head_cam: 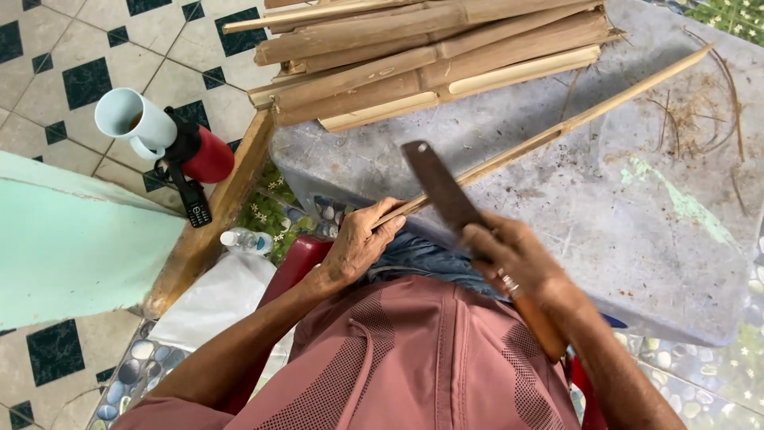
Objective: The person selects a bamboo stick from a pile and uses a machete to shave its surface, repeatedly striking and scraping along the length of the stick to remove the outer layer.
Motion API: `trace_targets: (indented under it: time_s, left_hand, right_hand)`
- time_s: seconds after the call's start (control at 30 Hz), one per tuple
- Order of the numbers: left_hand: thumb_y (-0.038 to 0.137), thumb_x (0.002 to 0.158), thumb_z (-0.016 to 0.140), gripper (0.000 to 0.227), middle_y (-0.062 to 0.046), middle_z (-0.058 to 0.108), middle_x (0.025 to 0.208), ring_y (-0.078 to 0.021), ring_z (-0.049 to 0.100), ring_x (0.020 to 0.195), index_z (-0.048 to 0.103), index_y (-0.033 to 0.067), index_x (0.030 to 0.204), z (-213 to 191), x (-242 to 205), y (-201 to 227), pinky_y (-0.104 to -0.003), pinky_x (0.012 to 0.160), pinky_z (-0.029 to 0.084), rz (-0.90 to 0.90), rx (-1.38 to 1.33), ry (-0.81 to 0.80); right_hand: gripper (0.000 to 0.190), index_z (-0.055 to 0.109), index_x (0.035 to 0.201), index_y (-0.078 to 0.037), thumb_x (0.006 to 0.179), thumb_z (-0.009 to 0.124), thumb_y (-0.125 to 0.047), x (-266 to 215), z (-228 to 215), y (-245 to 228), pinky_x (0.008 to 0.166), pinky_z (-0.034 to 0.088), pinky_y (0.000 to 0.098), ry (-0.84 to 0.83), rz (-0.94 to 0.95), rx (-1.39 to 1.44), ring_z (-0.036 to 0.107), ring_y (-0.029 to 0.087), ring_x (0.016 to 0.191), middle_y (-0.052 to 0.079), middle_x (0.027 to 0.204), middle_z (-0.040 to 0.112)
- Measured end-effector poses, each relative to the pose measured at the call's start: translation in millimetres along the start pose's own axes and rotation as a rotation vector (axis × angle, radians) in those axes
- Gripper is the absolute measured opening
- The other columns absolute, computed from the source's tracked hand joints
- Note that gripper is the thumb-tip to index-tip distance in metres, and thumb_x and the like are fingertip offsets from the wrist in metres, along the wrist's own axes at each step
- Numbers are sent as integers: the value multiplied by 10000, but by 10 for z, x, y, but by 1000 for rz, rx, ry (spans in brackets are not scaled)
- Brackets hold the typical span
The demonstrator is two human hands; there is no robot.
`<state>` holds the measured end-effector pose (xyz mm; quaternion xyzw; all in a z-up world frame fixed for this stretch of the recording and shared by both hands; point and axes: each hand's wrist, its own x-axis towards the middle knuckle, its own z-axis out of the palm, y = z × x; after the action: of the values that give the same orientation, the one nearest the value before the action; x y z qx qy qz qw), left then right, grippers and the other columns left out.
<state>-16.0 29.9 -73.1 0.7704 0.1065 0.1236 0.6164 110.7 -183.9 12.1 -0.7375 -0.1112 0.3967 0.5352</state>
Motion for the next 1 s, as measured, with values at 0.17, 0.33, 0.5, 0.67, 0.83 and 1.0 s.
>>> trace_targets:
  time_s: [0.17, 0.33, 0.5, 0.67, 0.83, 1.0]
  left_hand:
    - [112, 1076, 526, 242, -171, 683, 663, -232, 688, 548, 723, 2, 1165, -59, 2, 387, -334, 538, 588, 109, 72, -37]
    - [36, 854, 805, 557, -139, 707, 987, -128, 697, 578, 617, -41, 1372, -63, -40, 391, -212, 364, 507, -87, -381, -82]
    - [71, 945, 683, 477, -225, 696, 1217, -117, 613, 532, 597, -45, 1399, 22, -104, 81, -172, 337, 394, -370, -651, -56]
    - [186, 1005, 645, 445, -188, 670, 751, -98, 510, 366, 598, -78, 1360, 39, -128, 252, -143, 244, 241, -586, -822, -210]
    - [159, 1055, 553, 417, -193, 552, 607, -154, 478, 275, 503, -68, 1402, 55, -148, 576, -191, 202, 240, -563, -958, -268]
    - [141, 1066, 521, 386, -173, 533, 616, -168, 513, 291, 516, -90, 1375, 98, -132, 659, -194, 215, 280, -516, -992, -306]
  right_hand:
    - [333, 669, 1242, -74, 1064, 596, -346, 343, -745, 257, 327, 487, 348, 311, -111, -403, 577, 260, 536, 186, 668, 607]
    - [161, 579, 1194, -204, 1118, 516, -332, 222, -757, 44, 745, 567, 576, 540, -166, -1131, 735, 461, 797, 203, 829, 749]
    - [289, 566, 1383, -203, 1114, 463, -204, 133, -401, 235, 630, 615, 488, 467, -334, -1203, 737, 348, 661, 150, 848, 706]
    - [209, 514, 1232, -177, 1079, 405, -270, 37, -397, 579, 638, 598, 516, 375, -427, -1230, 722, 401, 657, 109, 787, 605]
    - [112, 508, 1149, -198, 1094, 458, -281, 91, -655, 422, 637, 591, 462, 483, -425, -1411, 694, 339, 615, 45, 796, 559]
    - [199, 502, 1230, -183, 1045, 431, -194, -139, -250, 330, 670, 589, 473, 395, -410, -1388, 707, 323, 671, 63, 851, 583]
